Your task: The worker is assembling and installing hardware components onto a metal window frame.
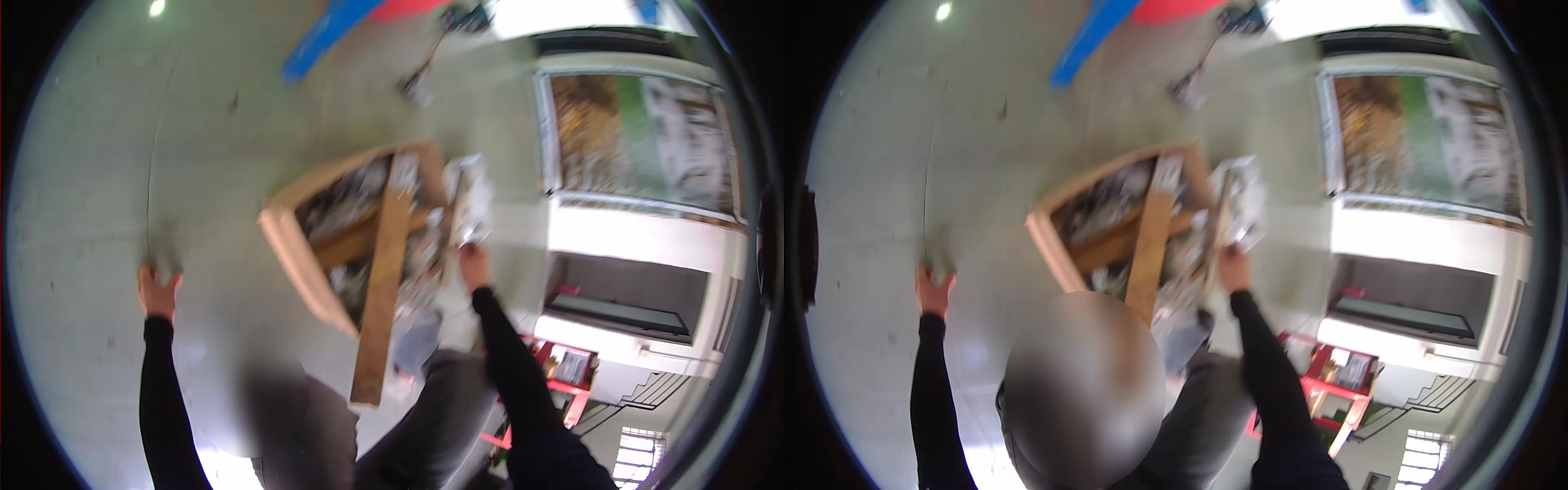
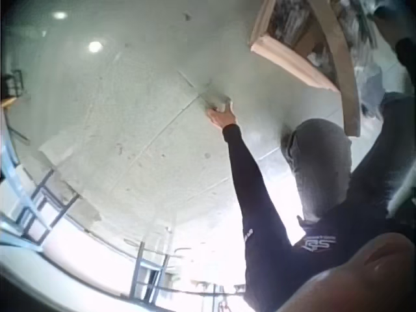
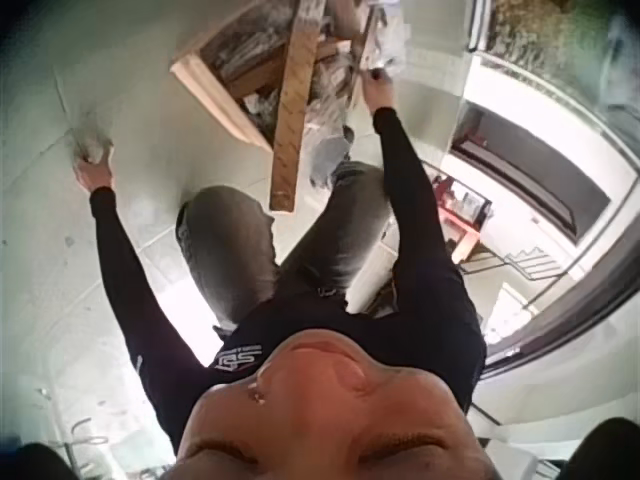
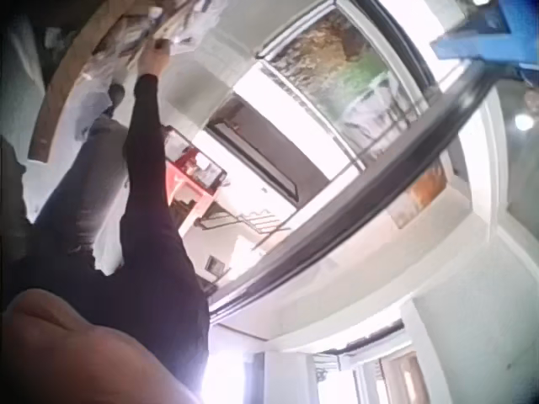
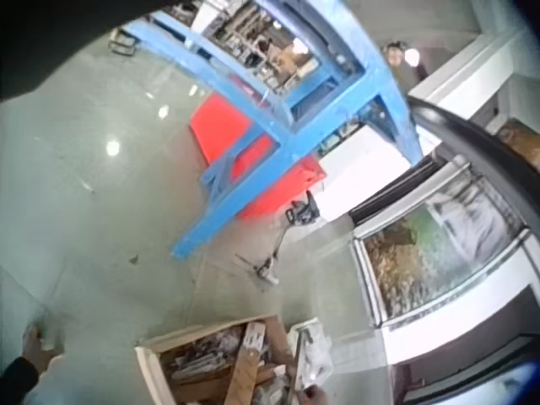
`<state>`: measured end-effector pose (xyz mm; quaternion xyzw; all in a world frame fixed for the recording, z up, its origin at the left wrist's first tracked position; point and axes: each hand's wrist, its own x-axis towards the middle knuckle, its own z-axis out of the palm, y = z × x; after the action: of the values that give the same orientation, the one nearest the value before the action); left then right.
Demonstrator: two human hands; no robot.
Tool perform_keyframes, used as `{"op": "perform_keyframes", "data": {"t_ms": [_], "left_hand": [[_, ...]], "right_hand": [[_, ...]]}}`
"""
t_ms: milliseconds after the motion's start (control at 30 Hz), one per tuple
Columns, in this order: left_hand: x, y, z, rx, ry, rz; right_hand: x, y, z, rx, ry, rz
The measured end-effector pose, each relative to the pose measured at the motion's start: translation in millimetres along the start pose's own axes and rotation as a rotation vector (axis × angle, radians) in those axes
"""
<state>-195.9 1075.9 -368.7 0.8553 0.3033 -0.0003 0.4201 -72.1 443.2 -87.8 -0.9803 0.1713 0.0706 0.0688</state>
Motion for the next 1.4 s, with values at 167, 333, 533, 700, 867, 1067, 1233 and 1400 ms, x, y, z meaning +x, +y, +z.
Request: {"op": "perform_keyframes", "data": {"t_ms": [167, 333, 533, 700, 867, 1067, 1233, 1400], "left_hand": [[-9, -6, -10, -0.001, -0.006, -0.124], [-5, 36, 0, 0.14, -0.039, -0.035], [61, 167, -22, -0.363, -0.021, 0.193], [-57, 560, -219, -0.829, -0.108, 1.072], [-227, 789, -301, -1.112, -0.364, 1.869], [-270, 871, -271, -0.414, -0.641, 1.989], [-291, 880, -217, -0.288, -0.749, 2.454], [-253, 886, -235, -0.026, -1.062, 2.043]], "right_hand": [[-55, -144, -44, 0.468, -0.288, 0.138], [-87, -165, -123, 0.514, -0.328, 0.037], [-81, -104, -127, 0.54, -0.059, 0.142], [-75, -160, -146, 0.822, 0.041, 0.071], [-120, -213, -146, 0.72, 0.177, -0.188], [-200, -251, -125, 1.263, 0.035, 0.132], [-263, -252, -217, 1.565, 0.121, -0.183], [-333, -320, -358, 1.105, 0.636, -0.795]]}}
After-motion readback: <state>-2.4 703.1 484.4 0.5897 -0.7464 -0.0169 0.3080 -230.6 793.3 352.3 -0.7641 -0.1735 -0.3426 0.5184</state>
